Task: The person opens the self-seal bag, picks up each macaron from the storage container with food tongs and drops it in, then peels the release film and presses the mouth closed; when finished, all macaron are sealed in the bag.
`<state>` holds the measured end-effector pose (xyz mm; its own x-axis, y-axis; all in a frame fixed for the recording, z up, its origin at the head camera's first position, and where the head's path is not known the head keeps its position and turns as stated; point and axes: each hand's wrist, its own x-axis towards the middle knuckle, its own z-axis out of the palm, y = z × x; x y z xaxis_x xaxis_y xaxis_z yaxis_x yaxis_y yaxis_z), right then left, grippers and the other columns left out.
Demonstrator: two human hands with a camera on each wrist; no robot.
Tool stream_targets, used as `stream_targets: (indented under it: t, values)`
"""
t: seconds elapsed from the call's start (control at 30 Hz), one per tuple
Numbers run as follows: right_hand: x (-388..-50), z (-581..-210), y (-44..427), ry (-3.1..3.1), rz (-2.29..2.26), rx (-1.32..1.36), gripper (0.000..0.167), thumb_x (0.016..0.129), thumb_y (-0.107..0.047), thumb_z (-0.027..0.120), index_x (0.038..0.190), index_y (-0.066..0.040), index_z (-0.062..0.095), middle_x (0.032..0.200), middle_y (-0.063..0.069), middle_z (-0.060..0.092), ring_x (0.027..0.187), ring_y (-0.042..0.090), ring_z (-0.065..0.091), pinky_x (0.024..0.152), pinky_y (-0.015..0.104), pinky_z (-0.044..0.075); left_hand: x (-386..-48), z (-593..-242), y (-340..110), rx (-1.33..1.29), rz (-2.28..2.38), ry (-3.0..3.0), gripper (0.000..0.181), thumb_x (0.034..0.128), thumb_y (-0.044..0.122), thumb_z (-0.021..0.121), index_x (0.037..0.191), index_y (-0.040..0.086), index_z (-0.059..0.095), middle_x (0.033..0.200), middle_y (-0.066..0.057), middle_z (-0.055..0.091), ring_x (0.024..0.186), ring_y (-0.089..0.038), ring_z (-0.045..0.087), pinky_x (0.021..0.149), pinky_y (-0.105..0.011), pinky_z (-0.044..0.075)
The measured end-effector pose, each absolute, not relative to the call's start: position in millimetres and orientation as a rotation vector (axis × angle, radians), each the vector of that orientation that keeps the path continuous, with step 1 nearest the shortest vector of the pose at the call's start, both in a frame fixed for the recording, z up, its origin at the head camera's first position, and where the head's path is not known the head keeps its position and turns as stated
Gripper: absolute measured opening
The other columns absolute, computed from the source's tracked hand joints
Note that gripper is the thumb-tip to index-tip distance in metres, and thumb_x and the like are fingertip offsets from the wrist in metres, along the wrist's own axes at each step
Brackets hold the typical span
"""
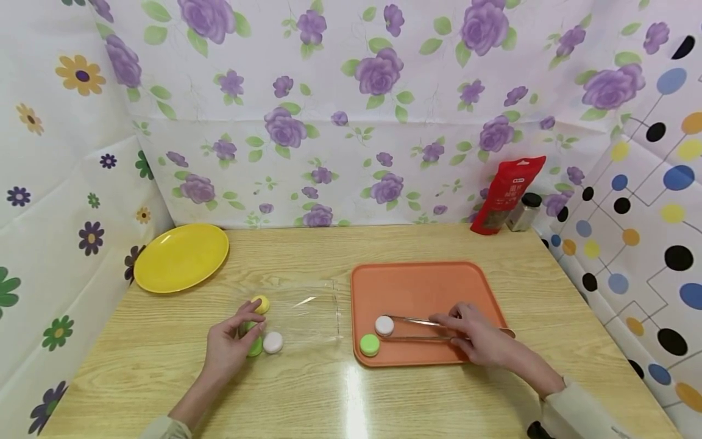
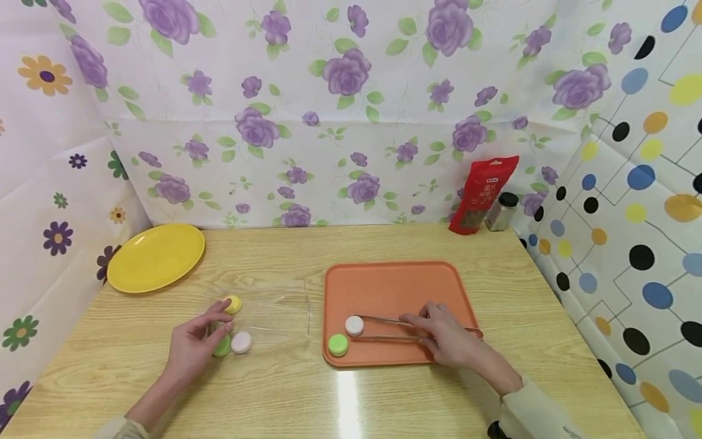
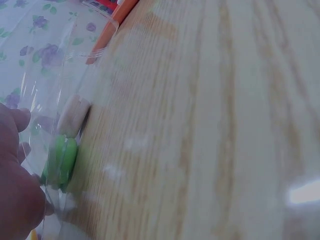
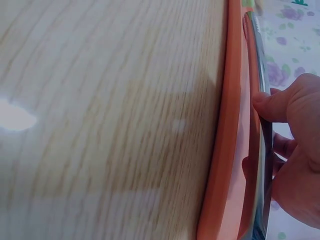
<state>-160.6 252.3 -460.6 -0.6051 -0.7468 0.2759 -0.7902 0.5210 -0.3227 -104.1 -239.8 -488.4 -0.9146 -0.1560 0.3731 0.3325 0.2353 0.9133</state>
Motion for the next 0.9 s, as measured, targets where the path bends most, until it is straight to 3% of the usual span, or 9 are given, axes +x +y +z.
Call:
stream_targets:
  t: [0.53,0.9]
  values:
    - [-159.8,-465.6,244.6,-2.634,0.609,1.318,0.058,0.082,0.011,0.074,0.135,-0.011,0.063,0.094,0.000,0.049,0.082,0.011,0.032,0.069,0.025,0.031,-103.9,-488.5,-240.2,-0.171,-1.733,-2.125,0.009,0.0842,-0.016,0.071,0.088,-0.008,0.071,0.125,-0.032,0.060,0.131,-0.016,0.051,0.109,-0.017,0.034]
    - [-161.9,-462.0,245.9,-2.719,0.632,1.236,0.058,0.084,0.011,0.073,0.135,-0.014,0.063,0.098,0.001,0.049,0.084,0.013,0.037,0.068,0.026,0.039,-104.6,-488.8,-240.4,-0.160,-1.738,-2.133,0.007,0.0851,-0.015,0.071,0.090,-0.010,0.070,0.126,-0.028,0.062,0.132,-0.017,0.050,0.109,-0.017,0.033]
